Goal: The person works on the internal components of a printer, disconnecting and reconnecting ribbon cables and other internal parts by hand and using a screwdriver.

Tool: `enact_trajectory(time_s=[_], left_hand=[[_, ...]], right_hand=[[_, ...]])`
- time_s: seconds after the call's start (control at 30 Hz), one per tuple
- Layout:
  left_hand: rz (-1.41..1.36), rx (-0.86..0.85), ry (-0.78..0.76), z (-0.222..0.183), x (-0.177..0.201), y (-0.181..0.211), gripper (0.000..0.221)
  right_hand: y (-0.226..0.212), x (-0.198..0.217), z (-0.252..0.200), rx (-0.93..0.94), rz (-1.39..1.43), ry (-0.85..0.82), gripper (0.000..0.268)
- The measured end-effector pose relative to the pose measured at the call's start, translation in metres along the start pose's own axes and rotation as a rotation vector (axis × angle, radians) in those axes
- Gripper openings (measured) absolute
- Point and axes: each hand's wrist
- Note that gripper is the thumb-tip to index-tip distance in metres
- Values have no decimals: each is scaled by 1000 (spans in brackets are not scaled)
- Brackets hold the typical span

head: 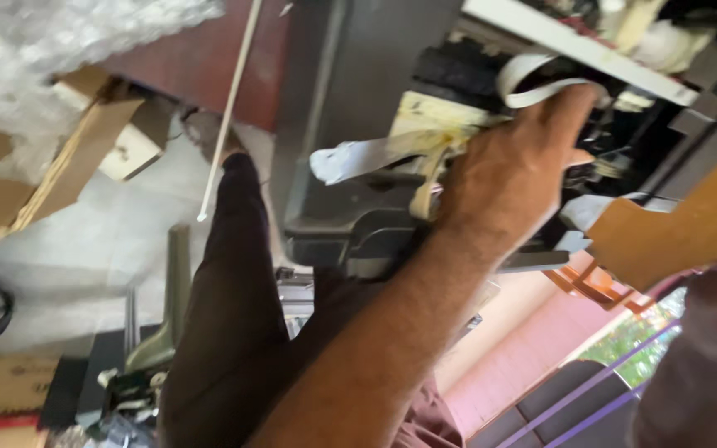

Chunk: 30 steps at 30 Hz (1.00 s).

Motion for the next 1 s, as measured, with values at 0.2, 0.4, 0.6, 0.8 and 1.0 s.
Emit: enact_trajectory(time_s=[0.2,0.4,0.6,0.8,1.0], left_hand=[[-38,-4,126,0,5,4,72],[-69,36,75,4,-2,1,82],[2,-46,139,2,-1,-2,76],[23,112,-39,5,10,6,68],[-94,72,60,4,9,2,55]], right_hand=[[-21,-14,-19,215,-64,-182,4],[-20,-38,-15,314,-201,-228,7],[-24,-61,11,532,-341,-320,10],[-43,-78,21,728,-624,-424,6],[-41,-79,26,740,-703,-455,6]])
Point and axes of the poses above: each hand's wrist, its own z-axis towards the middle knuckle, its own x-axis out of the back of the hand, y = z × x, and after that the axes turned 1 degree about -z, right-handed
